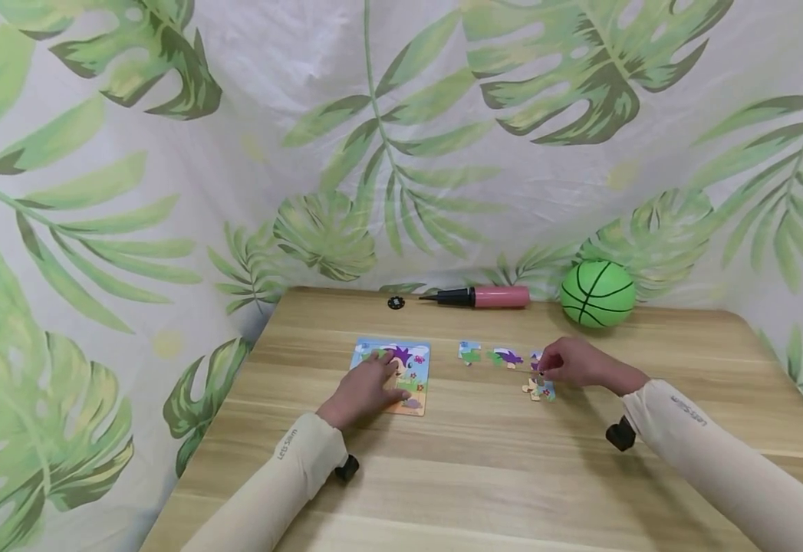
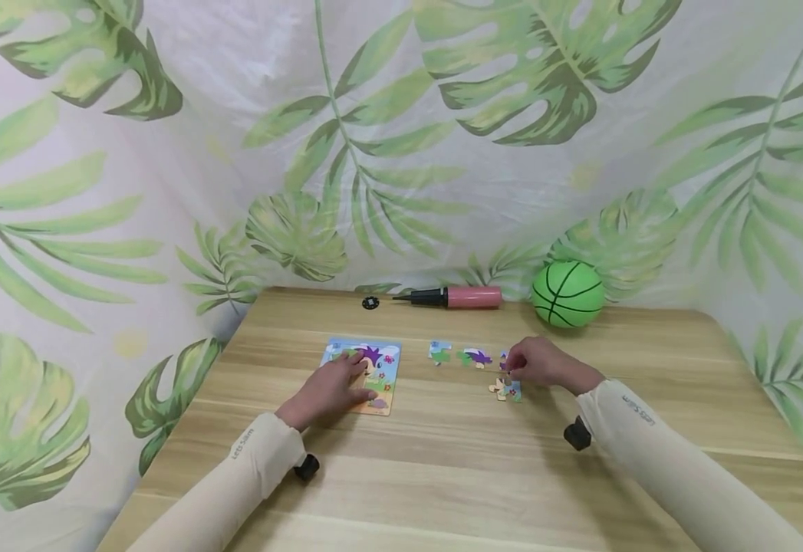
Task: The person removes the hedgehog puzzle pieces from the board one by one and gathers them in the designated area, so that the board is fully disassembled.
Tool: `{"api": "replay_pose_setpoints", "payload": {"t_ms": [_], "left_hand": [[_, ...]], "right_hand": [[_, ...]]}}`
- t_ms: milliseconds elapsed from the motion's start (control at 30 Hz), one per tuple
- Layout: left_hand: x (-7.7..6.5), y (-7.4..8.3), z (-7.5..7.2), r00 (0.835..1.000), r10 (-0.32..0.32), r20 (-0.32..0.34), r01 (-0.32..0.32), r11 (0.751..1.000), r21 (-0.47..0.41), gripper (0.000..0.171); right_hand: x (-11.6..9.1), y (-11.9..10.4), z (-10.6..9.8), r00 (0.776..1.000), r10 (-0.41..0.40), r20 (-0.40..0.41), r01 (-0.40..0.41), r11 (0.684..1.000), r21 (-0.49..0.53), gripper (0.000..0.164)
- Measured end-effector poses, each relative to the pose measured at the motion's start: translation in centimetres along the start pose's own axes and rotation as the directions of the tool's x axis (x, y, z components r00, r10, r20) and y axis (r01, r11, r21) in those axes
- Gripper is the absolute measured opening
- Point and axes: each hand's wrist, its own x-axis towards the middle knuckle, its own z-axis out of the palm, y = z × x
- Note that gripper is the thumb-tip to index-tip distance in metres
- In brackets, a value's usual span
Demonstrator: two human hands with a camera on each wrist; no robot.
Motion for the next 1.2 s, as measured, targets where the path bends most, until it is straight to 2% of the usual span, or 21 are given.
{"api": "replay_pose_setpoints", "payload": {"t_ms": [133, 233, 367, 500, 567, 633, 733, 867, 1067, 1200], "left_hand": [[-0.1, -0.1, 0.0, 1.000, 0.002, -0.009, -0.002, 1.000, 0.014, 0.073], [-0.1, -0.3, -0.2, 1.000, 0.015, -0.021, -0.015, 0.999, 0.031, 0.072], [0.0, -1.1, -1.0, 0.999, 0.023, -0.048, -0.026, 0.998, -0.053, 0.056], [-0.1, -2.3, -2.6, 0.990, -0.014, -0.144, -0.010, 0.986, -0.165, 0.048], [-0.3, -2.9, -3.2, 0.983, -0.023, -0.184, -0.006, 0.988, -0.155, 0.055], [-0.5, -3.5, -3.5, 0.981, -0.022, -0.192, -0.001, 0.993, -0.117, 0.058], [-0.7, -4.2, -2.9, 0.991, -0.002, -0.130, -0.009, 0.997, -0.077, 0.062], [-1.1, -4.8, -1.4, 0.998, -0.009, -0.066, 0.002, 0.994, -0.109, 0.066], [-1.6, -4.8, -0.1, 0.995, -0.024, -0.095, 0.014, 0.994, -0.104, 0.067], [-1.9, -4.8, 0.1, 0.992, -0.023, -0.125, 0.012, 0.996, -0.085, 0.066]], "right_hand": [[-0.2, -1.7, -1.0, 0.995, 0.029, -0.096, -0.039, 0.994, -0.099, 0.004], [0.2, -3.7, -2.0, 0.990, 0.007, -0.142, -0.027, 0.990, -0.140, 0.005], [1.7, -7.1, -3.0, 0.989, -0.026, -0.147, 0.004, 0.989, -0.149, 0.007], [4.1, -11.0, -3.5, 0.985, -0.094, -0.143, 0.075, 0.989, -0.131, 0.006], [5.3, -12.9, -3.6, 0.985, -0.105, -0.135, 0.089, 0.988, -0.125, 0.007], [6.6, -14.2, -3.3, 0.987, -0.109, -0.121, 0.095, 0.989, -0.115, 0.009], [8.6, -15.5, -2.1, 0.995, -0.070, -0.068, 0.064, 0.995, -0.080, 0.014], [11.3, -16.1, 1.0, 0.997, -0.081, -0.013, 0.080, 0.995, -0.057, 0.014], [14.0, -17.0, 6.2, 0.990, -0.128, 0.051, 0.130, 0.990, -0.051, 0.022], [14.7, -17.8, 8.6, 0.987, -0.147, 0.059, 0.150, 0.987, -0.057, 0.022]]}}
